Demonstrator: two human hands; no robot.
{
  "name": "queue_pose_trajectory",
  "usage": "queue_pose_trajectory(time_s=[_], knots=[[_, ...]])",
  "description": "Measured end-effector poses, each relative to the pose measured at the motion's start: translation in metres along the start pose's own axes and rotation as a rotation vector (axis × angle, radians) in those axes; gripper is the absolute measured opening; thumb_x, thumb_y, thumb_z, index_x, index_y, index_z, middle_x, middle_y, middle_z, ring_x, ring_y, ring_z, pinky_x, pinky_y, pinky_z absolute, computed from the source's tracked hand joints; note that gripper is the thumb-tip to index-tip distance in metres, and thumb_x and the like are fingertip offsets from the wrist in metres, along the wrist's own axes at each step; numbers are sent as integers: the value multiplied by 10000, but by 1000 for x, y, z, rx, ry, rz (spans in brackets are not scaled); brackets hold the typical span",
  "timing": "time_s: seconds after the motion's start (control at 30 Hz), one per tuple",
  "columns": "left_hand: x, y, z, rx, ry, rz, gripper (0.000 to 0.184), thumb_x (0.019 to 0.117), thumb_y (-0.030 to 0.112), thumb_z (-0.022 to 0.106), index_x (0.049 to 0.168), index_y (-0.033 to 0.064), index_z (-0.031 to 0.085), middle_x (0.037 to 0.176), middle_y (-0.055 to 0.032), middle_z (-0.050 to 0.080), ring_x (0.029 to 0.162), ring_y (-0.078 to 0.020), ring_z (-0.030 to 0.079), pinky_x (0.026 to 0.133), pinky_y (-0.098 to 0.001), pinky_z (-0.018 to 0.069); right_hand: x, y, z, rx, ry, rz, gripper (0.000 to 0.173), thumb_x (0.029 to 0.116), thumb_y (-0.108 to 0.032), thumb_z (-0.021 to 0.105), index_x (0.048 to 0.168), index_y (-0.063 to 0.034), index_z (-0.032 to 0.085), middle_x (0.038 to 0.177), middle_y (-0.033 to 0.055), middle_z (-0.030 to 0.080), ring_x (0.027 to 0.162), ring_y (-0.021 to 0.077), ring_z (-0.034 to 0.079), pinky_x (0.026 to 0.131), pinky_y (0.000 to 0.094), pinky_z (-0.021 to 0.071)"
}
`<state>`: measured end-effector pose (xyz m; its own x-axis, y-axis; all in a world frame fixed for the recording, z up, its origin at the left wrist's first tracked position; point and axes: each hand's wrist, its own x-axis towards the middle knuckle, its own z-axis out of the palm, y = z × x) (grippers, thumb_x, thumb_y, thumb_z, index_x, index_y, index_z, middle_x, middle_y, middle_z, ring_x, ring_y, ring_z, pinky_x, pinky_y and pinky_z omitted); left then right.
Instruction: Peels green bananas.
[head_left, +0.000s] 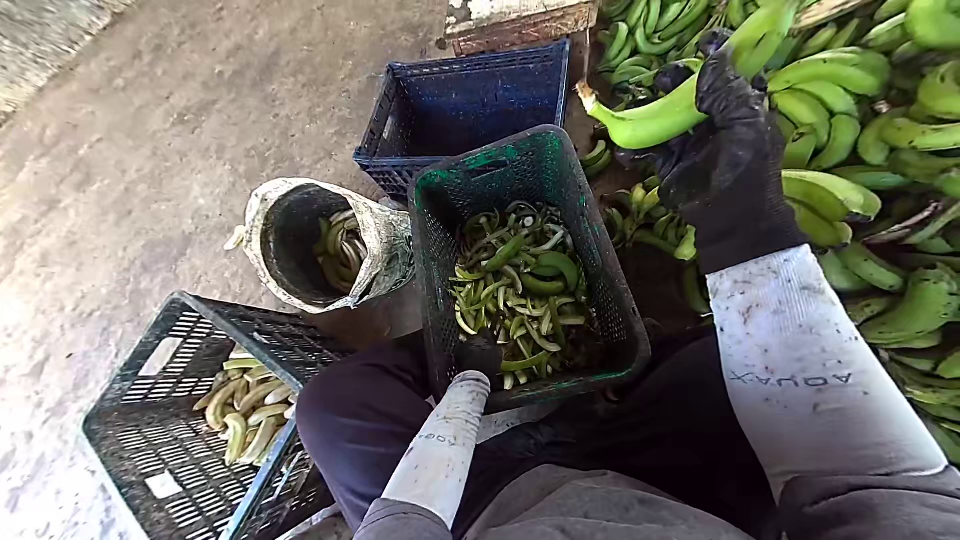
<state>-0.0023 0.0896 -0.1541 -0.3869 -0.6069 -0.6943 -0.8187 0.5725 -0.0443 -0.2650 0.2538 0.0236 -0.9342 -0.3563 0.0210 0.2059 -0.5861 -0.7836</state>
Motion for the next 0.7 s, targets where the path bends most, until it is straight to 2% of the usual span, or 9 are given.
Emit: queue_pose_trajectory(time_s=[0.07,0.13,0.2,0.27,0.3,0.4,0.5,0.57,0.7], knots=[[-4,-7,-11,-88,75,70,481,1019,363,514,1415,91,533,1287,-201,655,1227,-368,625,1015,-599,486,-5,6,8,-15,-46,15,447,1087,-233,476,1505,-185,322,1175,104,641,1006,258,684,791,434,618],[-19,-1,-33,-281,185,181,420,1059,354,476,1338,53,568,1139,-196,689,1071,-341,684,936,-566,530,-10,10,14,-47,-77,12,450,1065,-187,507,1475,-181,322,1103,111,644,909,252,697,704,410,626],[-40,8,-59,-541,343,347,380,1078,300,450,1293,6,557,984,-171,692,860,-293,703,798,-510,574,-15,16,20,-76,-103,11,477,1041,-157,542,1475,-187,347,1105,104,639,918,243,690,716,402,623],[-61,14,-76,-797,513,569,329,1063,254,438,1260,7,530,846,-85,673,635,-166,657,583,-365,573,-23,24,29,-135,-133,-30,520,1015,-156,575,1483,-174,348,1111,110,644,931,244,694,726,386,624],[-72,17,-82,-884,601,676,339,1056,239,438,1272,-6,528,837,-68,658,621,-128,637,569,-324,560,-27,29,33,-170,-156,-56,545,1012,-166,583,1497,-167,335,1134,111,641,952,245,691,745,383,624],[-82,25,-85,-893,877,922,387,1068,266,449,1219,-72,561,838,-94,637,676,-122,633,640,-321,584,-36,48,39,-245,-251,-143,629,1007,-223,622,1548,-159,307,1267,110,614,1088,256,667,866,427,619],[-77,31,-76,-955,801,929,484,1094,362,390,1245,-68,556,814,-73,646,694,-120,656,662,-335,599,-48,64,46,-286,-299,-214,647,1010,-201,619,1567,-145,293,1385,87,555,1184,226,620,943,406,588],[-83,36,-82,-1045,832,998,513,1103,391,349,1228,-64,549,789,-66,640,672,-117,647,632,-324,590,-53,72,51,-301,-308,-228,624,1017,-165,597,1562,-143,295,1390,77,556,1194,205,615,968,388,573],[-114,37,-112,-1236,922,1239,509,1109,457,330,1253,1,506,794,-26,612,611,-93,589,515,-270,535,-66,80,56,-394,-339,-177,618,1032,-268,591,1580,-255,304,1455,31,522,1252,194,581,995,420,552]])
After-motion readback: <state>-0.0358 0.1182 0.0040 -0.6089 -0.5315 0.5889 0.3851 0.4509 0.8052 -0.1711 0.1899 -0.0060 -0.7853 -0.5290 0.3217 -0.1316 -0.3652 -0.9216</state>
